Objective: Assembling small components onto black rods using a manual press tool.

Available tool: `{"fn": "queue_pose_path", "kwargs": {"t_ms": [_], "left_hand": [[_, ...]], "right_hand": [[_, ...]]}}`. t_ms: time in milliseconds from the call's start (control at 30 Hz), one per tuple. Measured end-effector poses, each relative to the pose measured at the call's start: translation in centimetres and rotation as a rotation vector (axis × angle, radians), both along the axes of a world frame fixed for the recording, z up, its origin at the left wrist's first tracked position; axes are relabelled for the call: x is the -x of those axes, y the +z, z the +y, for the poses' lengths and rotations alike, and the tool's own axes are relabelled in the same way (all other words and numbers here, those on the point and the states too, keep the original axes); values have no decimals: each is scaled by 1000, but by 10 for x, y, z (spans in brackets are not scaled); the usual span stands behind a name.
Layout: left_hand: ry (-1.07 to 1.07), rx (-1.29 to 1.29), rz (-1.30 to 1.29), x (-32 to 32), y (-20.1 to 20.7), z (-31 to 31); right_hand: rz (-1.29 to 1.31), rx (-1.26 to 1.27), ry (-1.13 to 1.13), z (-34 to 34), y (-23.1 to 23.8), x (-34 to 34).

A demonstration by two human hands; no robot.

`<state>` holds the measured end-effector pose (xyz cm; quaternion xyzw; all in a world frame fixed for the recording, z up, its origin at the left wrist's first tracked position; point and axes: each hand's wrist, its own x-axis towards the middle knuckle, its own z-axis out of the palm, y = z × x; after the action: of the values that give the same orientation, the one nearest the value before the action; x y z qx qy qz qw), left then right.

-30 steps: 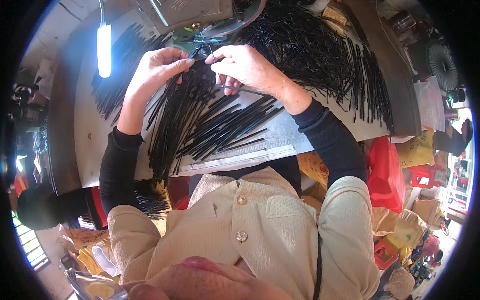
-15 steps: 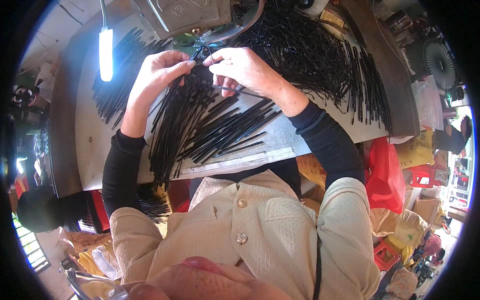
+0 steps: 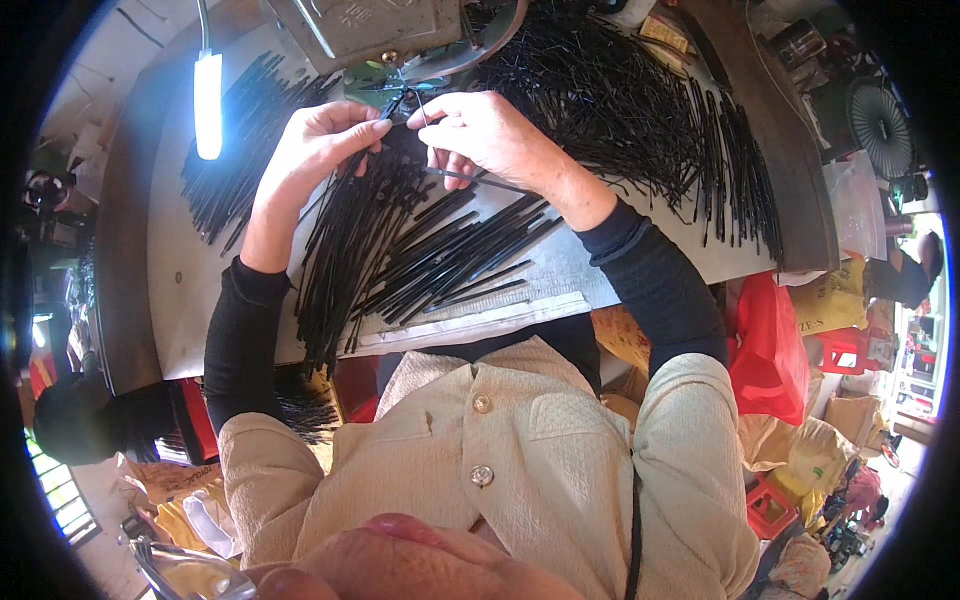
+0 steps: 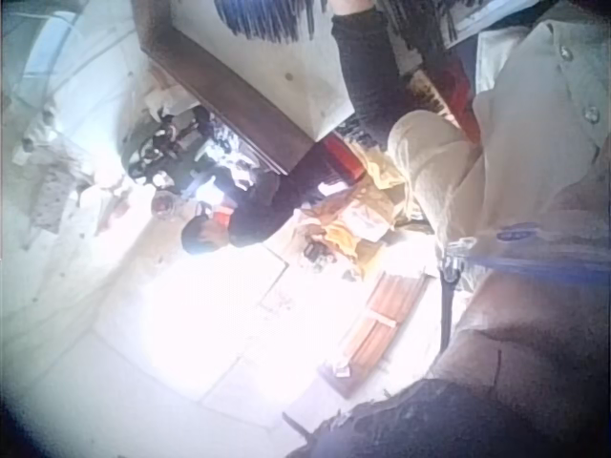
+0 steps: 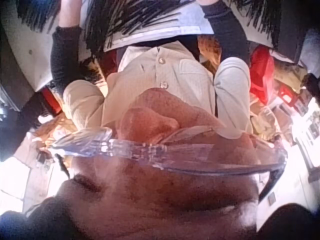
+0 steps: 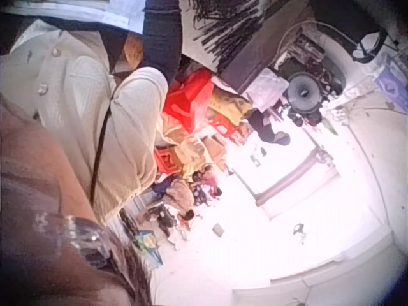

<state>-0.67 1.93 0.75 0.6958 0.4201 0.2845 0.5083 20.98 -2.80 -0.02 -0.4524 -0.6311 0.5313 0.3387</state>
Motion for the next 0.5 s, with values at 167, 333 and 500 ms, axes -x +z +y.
{"fn": "queue_pose_path", "kwargs": {"t_ms": [167, 333, 500], "left_hand": [[-29, 190, -60, 3, 3, 0], [-28, 174, -85, 1, 3, -1], [-54, 78, -57, -3, 7, -9]], "right_hand": [[114, 69, 8, 1, -1, -1], [160, 195, 60, -1, 2, 3], [66, 258, 243, -10, 12, 10]]}}
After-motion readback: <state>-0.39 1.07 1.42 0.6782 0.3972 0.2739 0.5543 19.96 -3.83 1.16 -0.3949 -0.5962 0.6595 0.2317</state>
